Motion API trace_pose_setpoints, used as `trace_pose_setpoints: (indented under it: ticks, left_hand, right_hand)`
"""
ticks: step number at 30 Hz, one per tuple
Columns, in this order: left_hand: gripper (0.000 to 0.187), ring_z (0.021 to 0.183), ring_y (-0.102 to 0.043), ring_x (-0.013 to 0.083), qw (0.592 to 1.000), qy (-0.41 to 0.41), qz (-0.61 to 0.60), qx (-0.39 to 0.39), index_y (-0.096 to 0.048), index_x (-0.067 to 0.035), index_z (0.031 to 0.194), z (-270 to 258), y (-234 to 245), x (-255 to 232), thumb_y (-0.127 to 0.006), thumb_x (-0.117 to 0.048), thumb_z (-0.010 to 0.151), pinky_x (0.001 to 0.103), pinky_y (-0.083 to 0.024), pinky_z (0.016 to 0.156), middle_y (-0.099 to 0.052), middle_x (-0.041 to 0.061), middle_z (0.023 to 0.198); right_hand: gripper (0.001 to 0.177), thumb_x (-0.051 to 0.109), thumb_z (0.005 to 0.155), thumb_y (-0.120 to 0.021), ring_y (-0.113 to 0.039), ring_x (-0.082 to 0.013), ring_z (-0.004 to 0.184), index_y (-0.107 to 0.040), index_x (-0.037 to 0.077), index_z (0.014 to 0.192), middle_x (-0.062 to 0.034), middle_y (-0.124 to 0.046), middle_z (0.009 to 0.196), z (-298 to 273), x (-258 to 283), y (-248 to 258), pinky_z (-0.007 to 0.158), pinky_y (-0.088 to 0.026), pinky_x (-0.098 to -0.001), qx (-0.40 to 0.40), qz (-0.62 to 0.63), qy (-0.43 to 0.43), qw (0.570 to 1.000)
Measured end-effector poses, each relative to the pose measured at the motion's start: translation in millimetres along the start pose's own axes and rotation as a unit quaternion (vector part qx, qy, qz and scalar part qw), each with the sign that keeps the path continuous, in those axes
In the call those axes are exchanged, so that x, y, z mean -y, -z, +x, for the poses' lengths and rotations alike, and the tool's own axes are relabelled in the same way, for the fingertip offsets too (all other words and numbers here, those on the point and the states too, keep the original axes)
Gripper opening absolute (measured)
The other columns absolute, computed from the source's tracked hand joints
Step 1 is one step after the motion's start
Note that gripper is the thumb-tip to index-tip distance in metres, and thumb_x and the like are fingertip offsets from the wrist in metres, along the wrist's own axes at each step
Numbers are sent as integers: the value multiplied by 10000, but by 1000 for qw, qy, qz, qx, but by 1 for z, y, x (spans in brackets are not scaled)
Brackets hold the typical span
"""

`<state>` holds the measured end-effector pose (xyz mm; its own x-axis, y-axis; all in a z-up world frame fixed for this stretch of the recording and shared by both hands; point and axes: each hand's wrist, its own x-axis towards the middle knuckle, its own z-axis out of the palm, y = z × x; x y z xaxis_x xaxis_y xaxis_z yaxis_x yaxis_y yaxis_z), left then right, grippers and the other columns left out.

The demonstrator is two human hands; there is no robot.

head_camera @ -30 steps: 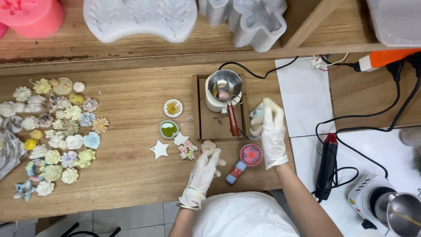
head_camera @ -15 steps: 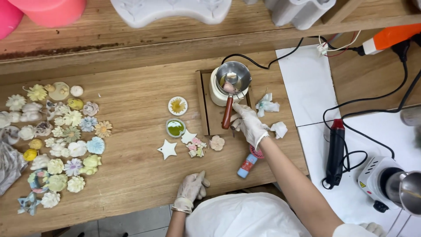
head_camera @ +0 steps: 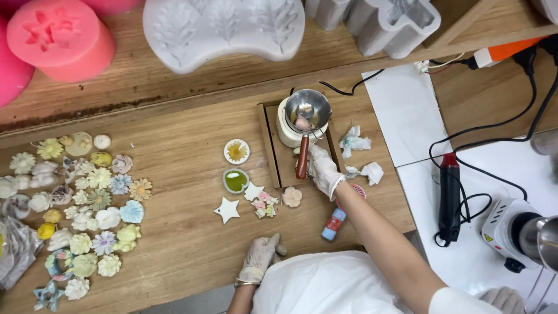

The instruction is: The person is melting wax in a small pot on an electric heater and stirring it with a spoon for candle making.

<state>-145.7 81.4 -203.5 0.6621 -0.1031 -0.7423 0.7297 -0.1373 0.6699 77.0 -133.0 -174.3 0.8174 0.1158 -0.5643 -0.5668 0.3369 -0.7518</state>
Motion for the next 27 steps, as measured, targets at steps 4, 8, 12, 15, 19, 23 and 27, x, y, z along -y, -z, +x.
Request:
trace_pose_setpoints:
  ticks: [4,8,12,15,19,23,27]
  left_hand:
    - [531,469,-612,145,1000,0,-2,4,-798,2,710,15,-3,13,-610,-423,967,303,-487,510,-702,69,550]
    - [545,450,-572,150,1000,28,-8,1,-796,-1,706,8,-5,13,-608,-440,968,306,-448,488,-662,73,525]
    - [562,422,-554,154,1000,21,-8,-1,-788,-2,706,9,-3,10,-600,-461,970,302,-428,463,-635,84,501]
    - [566,391,-539,166,999,45,-10,-2,-776,1,698,-5,-4,-6,-593,-459,972,315,-418,441,-625,91,487]
    - [571,406,-544,177,998,56,2,13,-780,2,720,-1,1,-12,-574,-462,980,324,-429,453,-627,89,497]
    - [532,629,-631,148,987,65,83,121,-763,-23,924,-1,20,-30,-544,-503,993,286,-516,636,-715,75,716]
    - [593,809,-688,159,966,52,126,220,-699,-24,1087,-8,25,-90,-502,-575,990,308,-585,788,-751,85,938]
  right_hand:
    - [346,345,1086,-548,-635,-177,671,-635,18,1157,-92,-680,935,12,0,-2,594,-546,-340,-11,21,8,1000]
    - [291,351,1020,-502,-613,-158,633,-613,112,1144,-61,-711,917,6,-12,-4,579,-533,-334,-35,78,-3,996]
    - [417,477,1046,-506,-569,-213,544,-617,75,1042,-99,-612,774,25,-28,7,468,-488,-351,-17,143,5,990]
    - [425,482,1044,-472,-589,-221,578,-589,73,1052,-128,-665,849,18,-23,2,488,-504,-356,-26,173,9,985]
    - [302,388,1020,-453,-632,-226,637,-539,113,1112,-123,-730,909,-35,28,-20,523,-503,-356,2,172,1,985]
    - [348,410,1038,-445,-608,-177,573,-546,103,1166,-125,-689,858,-56,32,-6,462,-471,-289,-68,10,14,998]
    - [355,357,1027,-594,-557,-101,545,-514,75,1227,-113,-677,841,-111,90,-38,415,-400,-219,-191,-105,155,964]
